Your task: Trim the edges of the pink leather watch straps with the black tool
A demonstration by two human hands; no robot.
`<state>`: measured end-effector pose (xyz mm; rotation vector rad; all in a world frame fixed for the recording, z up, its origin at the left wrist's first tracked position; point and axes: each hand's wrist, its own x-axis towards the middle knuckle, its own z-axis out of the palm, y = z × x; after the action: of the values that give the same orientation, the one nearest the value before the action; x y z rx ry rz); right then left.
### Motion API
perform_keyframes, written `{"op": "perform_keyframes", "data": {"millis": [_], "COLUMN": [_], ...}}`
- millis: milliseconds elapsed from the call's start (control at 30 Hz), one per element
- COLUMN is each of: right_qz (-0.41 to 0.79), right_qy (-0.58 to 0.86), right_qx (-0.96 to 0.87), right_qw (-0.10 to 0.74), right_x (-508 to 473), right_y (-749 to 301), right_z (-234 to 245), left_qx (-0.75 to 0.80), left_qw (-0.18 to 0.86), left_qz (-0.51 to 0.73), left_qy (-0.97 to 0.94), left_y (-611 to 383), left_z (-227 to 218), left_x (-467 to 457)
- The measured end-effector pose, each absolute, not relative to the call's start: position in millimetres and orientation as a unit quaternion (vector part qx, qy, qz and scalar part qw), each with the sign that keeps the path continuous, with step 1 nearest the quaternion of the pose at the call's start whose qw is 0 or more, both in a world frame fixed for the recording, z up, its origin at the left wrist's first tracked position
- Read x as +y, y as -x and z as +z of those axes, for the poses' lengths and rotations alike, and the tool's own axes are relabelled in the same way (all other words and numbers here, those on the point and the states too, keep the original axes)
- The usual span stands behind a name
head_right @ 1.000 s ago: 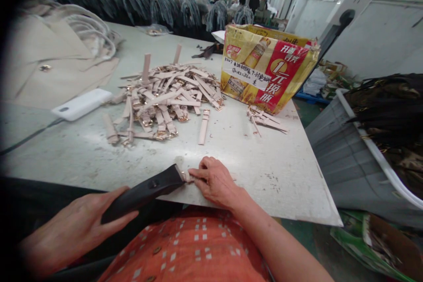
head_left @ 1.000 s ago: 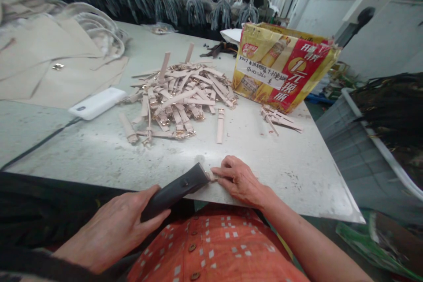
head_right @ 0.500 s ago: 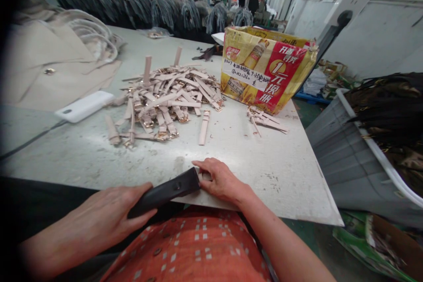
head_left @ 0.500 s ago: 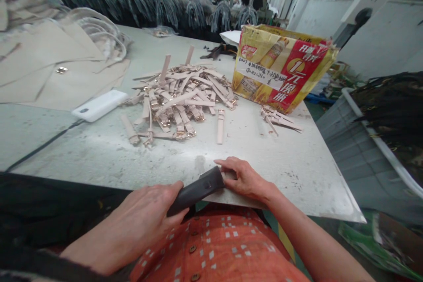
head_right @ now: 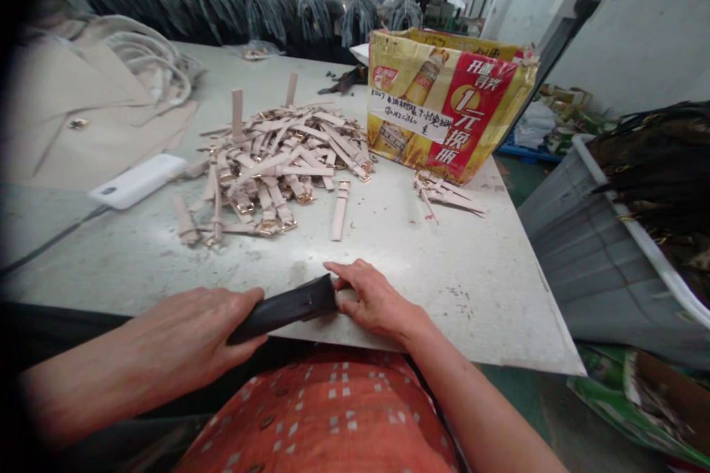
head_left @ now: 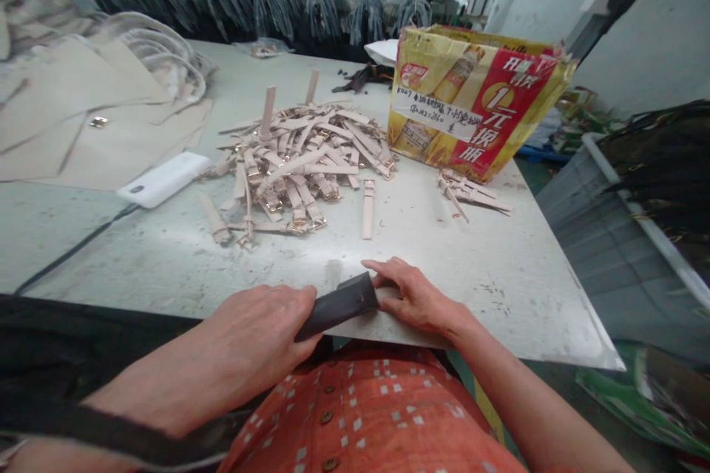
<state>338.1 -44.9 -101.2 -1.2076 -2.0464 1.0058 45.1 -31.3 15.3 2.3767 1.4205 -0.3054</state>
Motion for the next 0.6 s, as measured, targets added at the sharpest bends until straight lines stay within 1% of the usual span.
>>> {"op": "perform_keyframes", "data": {"millis": [100,233,400,600], "right_qz": [0.392,0.395,0.387,0.427], "right_qy": [0.432,0.430,0.443,0.450], "right_qx": [-0.766,-0.766,-0.760,-0.732], "right_qw": [0.271,0.270,0.277,0.282], "right_x": [-42.8,-39.7,-38.0,-38.6], "right_y": [-344.0,-350.0,-351.5,-349.2], "right_z": [-102.2,-101.3,-100.2,-98.1], "left_qx": [0.470,0.493,0.528,0.559], "left_qw": [0.137,0.157,0.189,0.187], "left_qz": [-0.195,-0.240,-0.206,-0.152], "left_qy": [-0.850,-0.821,-0.802,-0.793], "left_y": [-54.3,-68.7,-71.3,-41.9], "left_z": [18.9,26.9,19.6,15.1], "left_x": [-29.4,-35.2,-41.6,-31.2]}}
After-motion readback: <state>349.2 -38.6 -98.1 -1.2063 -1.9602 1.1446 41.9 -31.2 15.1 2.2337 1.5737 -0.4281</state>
